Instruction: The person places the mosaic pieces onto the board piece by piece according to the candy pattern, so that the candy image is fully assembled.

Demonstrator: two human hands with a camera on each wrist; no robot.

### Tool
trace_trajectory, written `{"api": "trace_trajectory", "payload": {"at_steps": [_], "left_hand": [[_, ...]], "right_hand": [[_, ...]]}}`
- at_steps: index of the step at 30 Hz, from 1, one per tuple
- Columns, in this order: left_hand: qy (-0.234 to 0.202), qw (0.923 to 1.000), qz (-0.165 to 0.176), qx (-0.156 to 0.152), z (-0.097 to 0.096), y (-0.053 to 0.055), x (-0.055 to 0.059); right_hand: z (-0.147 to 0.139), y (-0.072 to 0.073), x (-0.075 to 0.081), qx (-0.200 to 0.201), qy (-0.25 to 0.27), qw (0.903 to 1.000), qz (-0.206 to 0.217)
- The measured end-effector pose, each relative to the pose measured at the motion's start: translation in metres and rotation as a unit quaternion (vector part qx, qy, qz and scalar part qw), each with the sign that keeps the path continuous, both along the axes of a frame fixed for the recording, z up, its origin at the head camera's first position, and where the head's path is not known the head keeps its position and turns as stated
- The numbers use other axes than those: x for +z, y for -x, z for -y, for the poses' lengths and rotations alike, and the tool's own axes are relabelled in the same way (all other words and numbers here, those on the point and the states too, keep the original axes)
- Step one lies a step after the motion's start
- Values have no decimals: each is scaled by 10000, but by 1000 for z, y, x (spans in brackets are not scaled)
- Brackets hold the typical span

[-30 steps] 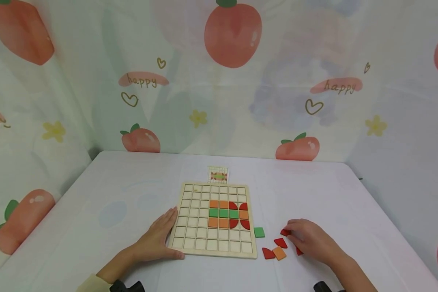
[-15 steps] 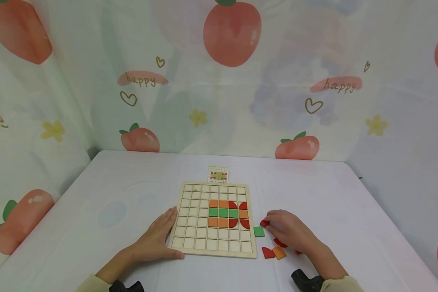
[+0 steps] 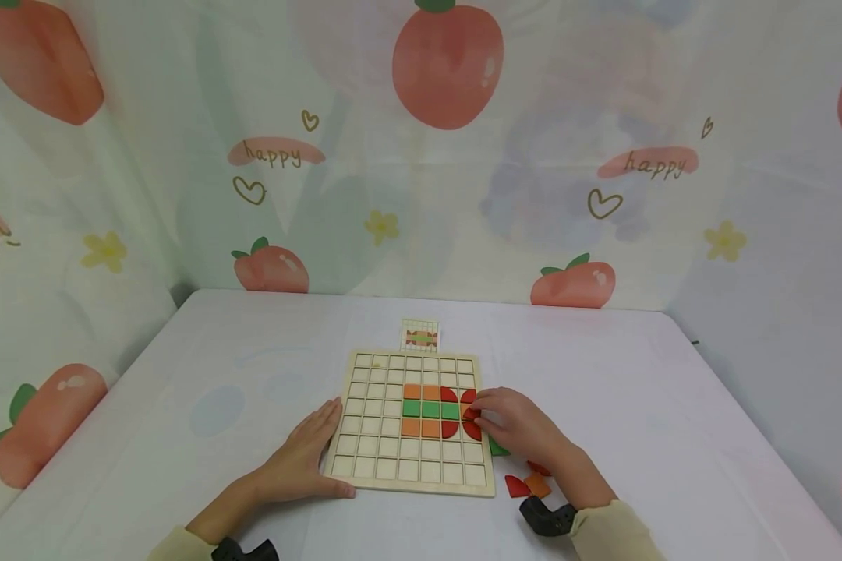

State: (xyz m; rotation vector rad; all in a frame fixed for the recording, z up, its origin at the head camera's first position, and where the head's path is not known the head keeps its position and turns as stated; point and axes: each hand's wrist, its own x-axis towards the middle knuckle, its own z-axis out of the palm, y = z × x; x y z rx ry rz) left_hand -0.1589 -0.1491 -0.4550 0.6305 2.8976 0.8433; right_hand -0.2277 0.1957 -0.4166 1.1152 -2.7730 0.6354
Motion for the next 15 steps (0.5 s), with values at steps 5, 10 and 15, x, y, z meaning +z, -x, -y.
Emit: {"api": "trace_trajectory", "payload": {"at_steps": [5, 10, 15], "left_hand": [[11, 10000, 21, -21, 0, 1, -1], [-2, 10000, 6, -29, 0, 1, -1], [13, 10000, 4, -15, 1, 1, -1]], "right_hand": [[11, 7, -2, 465, 274, 9980, -318], [23, 11, -4, 606, 360, 9969, -339], [31, 13, -6, 560, 314, 9977, -227]]}}
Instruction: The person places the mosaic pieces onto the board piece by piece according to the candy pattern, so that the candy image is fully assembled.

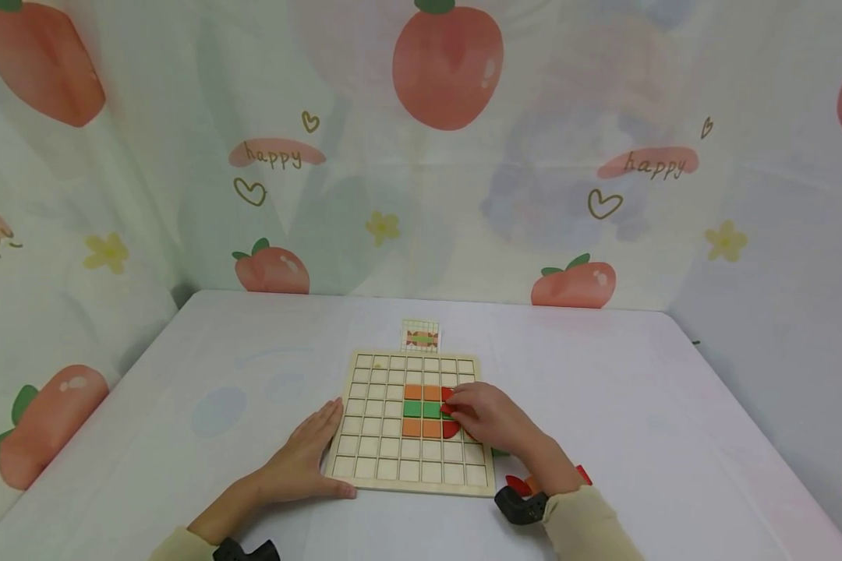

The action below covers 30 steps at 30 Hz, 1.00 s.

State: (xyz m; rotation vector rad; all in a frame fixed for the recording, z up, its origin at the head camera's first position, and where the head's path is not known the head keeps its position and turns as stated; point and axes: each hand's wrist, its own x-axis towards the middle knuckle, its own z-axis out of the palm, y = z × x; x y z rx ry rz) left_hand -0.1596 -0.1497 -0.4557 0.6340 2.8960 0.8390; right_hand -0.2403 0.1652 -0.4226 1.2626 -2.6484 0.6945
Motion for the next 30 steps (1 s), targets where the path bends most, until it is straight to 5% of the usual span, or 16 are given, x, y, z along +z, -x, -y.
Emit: {"api": "trace_trajectory", "payload": {"at_steps": [30], "left_hand": [[-61, 10000, 53, 22, -1, -1, 1]], "right_hand": [[39, 10, -1, 470, 26, 9988, -150]]}}
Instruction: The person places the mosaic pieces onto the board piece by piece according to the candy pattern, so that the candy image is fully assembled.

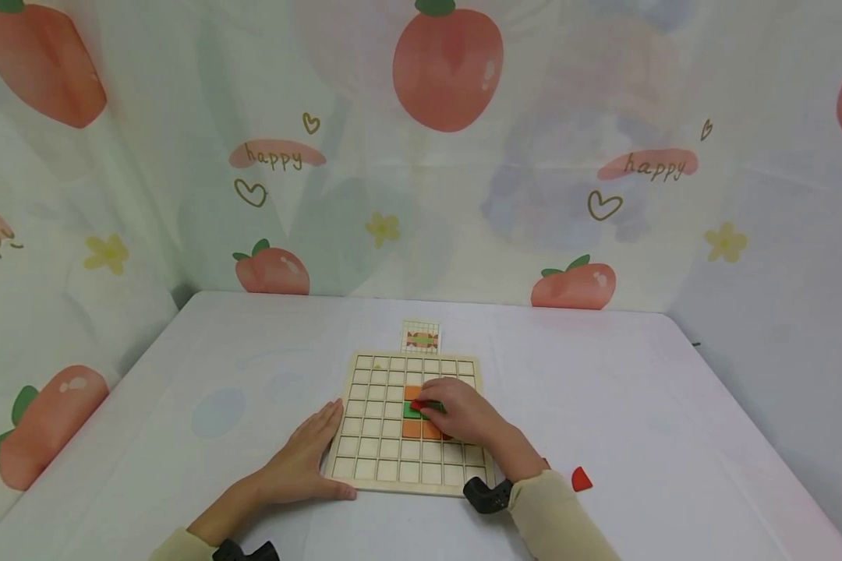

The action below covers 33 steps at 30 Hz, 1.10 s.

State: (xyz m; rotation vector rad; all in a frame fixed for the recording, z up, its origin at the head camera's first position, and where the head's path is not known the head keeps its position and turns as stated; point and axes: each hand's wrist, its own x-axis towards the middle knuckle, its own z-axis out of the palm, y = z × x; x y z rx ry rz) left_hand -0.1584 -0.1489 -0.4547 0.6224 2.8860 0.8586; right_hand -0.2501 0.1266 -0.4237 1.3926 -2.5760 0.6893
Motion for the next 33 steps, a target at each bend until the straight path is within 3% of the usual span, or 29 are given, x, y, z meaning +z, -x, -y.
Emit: {"api": "trace_trajectory", "payload": {"at_steps": [33], "left_hand": [[37, 10000, 52, -3, 1, 1, 0]], "right_hand": [[34, 20, 1, 93, -92, 9997, 203]]}}
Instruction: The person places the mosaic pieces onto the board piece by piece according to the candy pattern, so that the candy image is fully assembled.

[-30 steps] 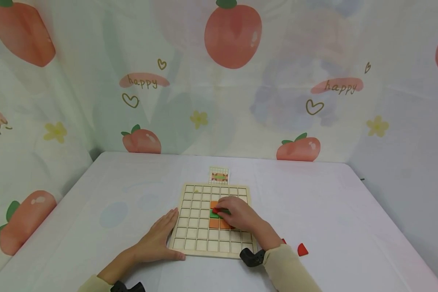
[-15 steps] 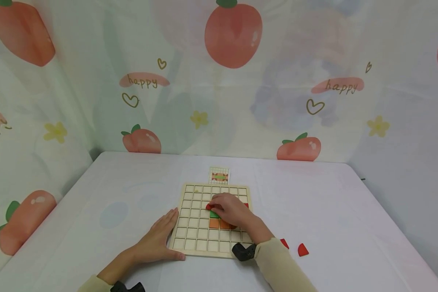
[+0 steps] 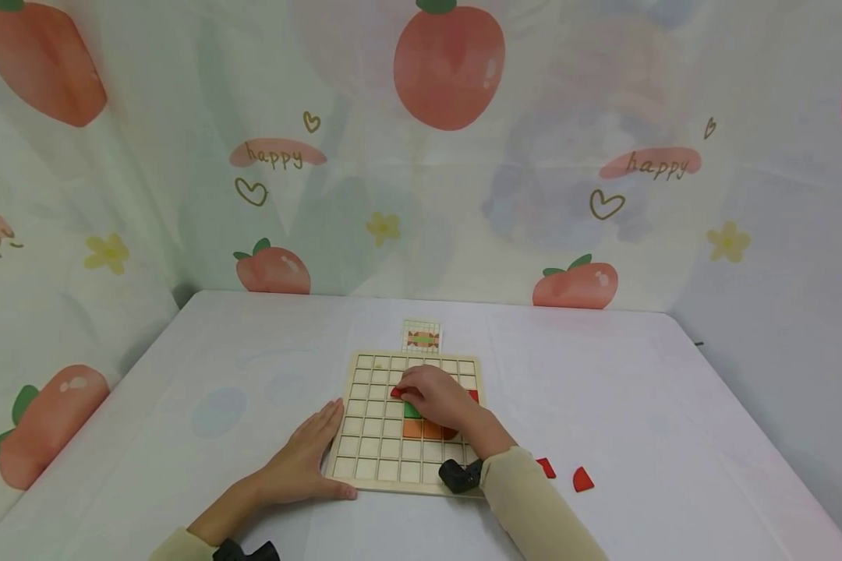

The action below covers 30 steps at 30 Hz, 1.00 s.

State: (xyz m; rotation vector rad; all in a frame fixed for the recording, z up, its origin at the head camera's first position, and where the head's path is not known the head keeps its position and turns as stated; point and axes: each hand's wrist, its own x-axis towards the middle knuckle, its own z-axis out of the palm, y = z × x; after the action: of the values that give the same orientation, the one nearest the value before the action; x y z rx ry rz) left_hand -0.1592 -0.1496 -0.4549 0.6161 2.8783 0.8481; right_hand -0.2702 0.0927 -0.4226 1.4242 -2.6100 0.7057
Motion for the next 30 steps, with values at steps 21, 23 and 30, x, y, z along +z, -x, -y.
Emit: {"api": "trace_trajectory", "payload": {"at_steps": [21, 23, 30], "left_hand": [[11, 10000, -88, -41, 1, 1, -1], [22, 9999, -98, -37, 1, 1, -1], [-2, 10000, -62, -44, 1, 0, 0]], "right_hand": [[10, -1, 1, -208, -77, 9994, 283], [10, -1, 1, -234, -102, 9994, 244], [10, -2, 0, -371, -150, 9989, 238]]}}
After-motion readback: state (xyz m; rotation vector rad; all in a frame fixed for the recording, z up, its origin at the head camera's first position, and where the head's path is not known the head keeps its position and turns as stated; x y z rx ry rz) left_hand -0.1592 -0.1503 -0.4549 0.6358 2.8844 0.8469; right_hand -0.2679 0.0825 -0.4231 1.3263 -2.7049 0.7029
